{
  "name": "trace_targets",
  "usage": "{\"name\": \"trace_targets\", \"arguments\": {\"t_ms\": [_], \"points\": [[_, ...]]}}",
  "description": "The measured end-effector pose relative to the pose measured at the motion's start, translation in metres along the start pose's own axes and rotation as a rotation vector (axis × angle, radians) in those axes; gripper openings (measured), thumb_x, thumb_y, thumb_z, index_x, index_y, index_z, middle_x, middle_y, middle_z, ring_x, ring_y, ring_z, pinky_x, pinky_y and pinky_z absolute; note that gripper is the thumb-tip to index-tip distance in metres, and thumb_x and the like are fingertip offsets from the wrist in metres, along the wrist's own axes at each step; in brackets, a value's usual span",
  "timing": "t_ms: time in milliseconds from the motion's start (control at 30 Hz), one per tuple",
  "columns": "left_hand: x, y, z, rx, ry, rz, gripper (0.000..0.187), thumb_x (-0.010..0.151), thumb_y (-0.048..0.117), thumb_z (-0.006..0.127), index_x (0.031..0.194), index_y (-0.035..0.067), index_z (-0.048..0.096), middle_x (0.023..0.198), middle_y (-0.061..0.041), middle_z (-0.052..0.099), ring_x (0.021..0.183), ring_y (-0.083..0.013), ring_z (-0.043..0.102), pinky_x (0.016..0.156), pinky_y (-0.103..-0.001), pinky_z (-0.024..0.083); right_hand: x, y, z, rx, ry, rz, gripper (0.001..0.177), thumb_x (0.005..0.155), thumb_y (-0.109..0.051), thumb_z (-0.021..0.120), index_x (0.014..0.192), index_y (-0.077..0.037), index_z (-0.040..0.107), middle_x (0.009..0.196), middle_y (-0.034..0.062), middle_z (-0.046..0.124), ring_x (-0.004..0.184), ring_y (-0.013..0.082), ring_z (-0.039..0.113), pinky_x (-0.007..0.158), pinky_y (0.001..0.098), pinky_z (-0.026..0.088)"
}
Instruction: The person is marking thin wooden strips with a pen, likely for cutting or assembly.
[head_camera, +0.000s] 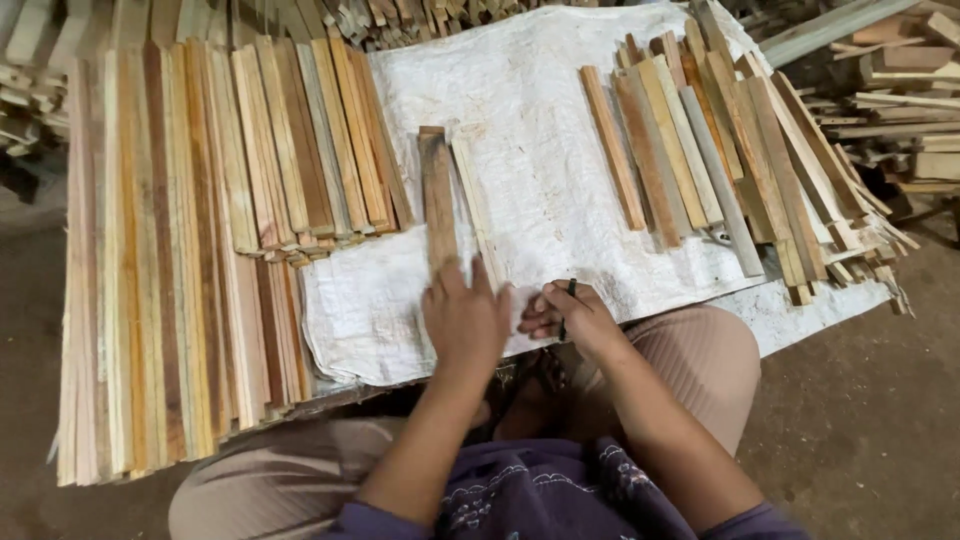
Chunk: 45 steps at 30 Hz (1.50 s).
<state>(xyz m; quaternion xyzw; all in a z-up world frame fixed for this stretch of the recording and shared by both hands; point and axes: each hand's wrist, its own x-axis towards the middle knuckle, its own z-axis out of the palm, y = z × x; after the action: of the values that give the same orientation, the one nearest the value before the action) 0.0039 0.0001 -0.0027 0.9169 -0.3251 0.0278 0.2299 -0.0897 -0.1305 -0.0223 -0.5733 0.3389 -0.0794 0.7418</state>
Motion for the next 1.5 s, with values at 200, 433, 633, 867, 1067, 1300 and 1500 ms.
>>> {"name": "trace_targets", "arguments": {"t_ms": [200,433,633,867,1067,1300,1500], "points": [[-0.043,-0.014,0.061,0.008,0.157,0.217,0.065,0.082,0.034,0.078,0.129,-0.009,0.064,0.096,-0.023,0.059,0.093,-0.0471,0.064,0.082,-0.050,0.052,0.066,-0.007,0.014,-0.805,0.115,-0.330,0.037,0.091,-0.047,0.071,0.101,-0.011,0.075,0.086,0.0117,0.074,0.079,0.0292,0.074,0.070,0.0422,0.058],[-0.049,-0.020,0.032,-0.097,0.241,0.178,0.053,0.080,0.023,0.077,0.123,-0.007,0.067,0.098,-0.018,0.063,0.087,-0.0382,0.068,0.070,-0.042,0.059,0.093,-0.038,0.075,-0.991,0.131,-0.359,0.034,0.077,-0.031,0.071,0.088,0.000,0.069,0.076,0.0213,0.070,0.083,0.0414,0.072,0.072,0.0489,0.059],[-0.024,-0.056,-0.054,-0.185,0.449,0.113,0.033,0.088,0.012,0.075,0.116,-0.005,0.073,0.094,-0.018,0.064,0.077,-0.0254,0.069,0.061,-0.029,0.058,0.093,-0.092,0.169,-0.891,0.160,-0.553,0.043,0.079,-0.038,0.076,0.093,0.003,0.073,0.074,0.0155,0.072,0.081,0.0399,0.073,0.069,0.0517,0.059],[0.024,-0.135,-0.094,0.137,0.700,-0.076,0.028,0.083,0.019,0.082,0.105,0.002,0.077,0.093,-0.014,0.065,0.084,-0.0303,0.069,0.069,-0.038,0.058,0.142,-0.126,0.294,-0.784,-0.011,-0.600,0.036,0.073,-0.036,0.073,0.087,-0.003,0.075,0.081,0.0174,0.074,0.091,0.0411,0.073,0.077,0.0494,0.058],[0.058,-0.192,-0.082,0.477,0.807,-0.166,0.016,0.066,0.020,0.085,0.077,0.011,0.076,0.072,-0.007,0.060,0.070,-0.0282,0.065,0.059,-0.037,0.051,0.192,-0.113,0.340,-0.734,-0.085,-0.546,0.020,0.078,-0.021,0.070,0.084,-0.001,0.068,0.059,0.0043,0.059,0.053,0.0206,0.064,0.047,0.0331,0.054],[0.057,-0.211,-0.055,0.329,0.644,-0.318,0.038,0.074,0.029,0.086,0.101,0.005,0.077,0.087,-0.012,0.063,0.088,-0.0332,0.067,0.069,-0.041,0.055,0.169,-0.113,0.320,-0.815,-0.228,-0.643,0.042,0.091,-0.036,0.067,0.101,0.004,0.074,0.090,0.0231,0.073,0.089,0.0390,0.074,0.076,0.0473,0.059],[0.006,-0.114,-0.059,0.113,0.724,0.108,0.025,0.083,0.020,0.076,0.102,0.004,0.077,0.095,-0.016,0.066,0.081,-0.0343,0.066,0.068,-0.042,0.053,0.116,-0.097,0.196,-0.797,0.104,-0.743,0.034,0.088,-0.027,0.072,0.109,-0.002,0.076,0.096,0.0178,0.077,0.088,0.0376,0.073,0.077,0.0491,0.059]]}}
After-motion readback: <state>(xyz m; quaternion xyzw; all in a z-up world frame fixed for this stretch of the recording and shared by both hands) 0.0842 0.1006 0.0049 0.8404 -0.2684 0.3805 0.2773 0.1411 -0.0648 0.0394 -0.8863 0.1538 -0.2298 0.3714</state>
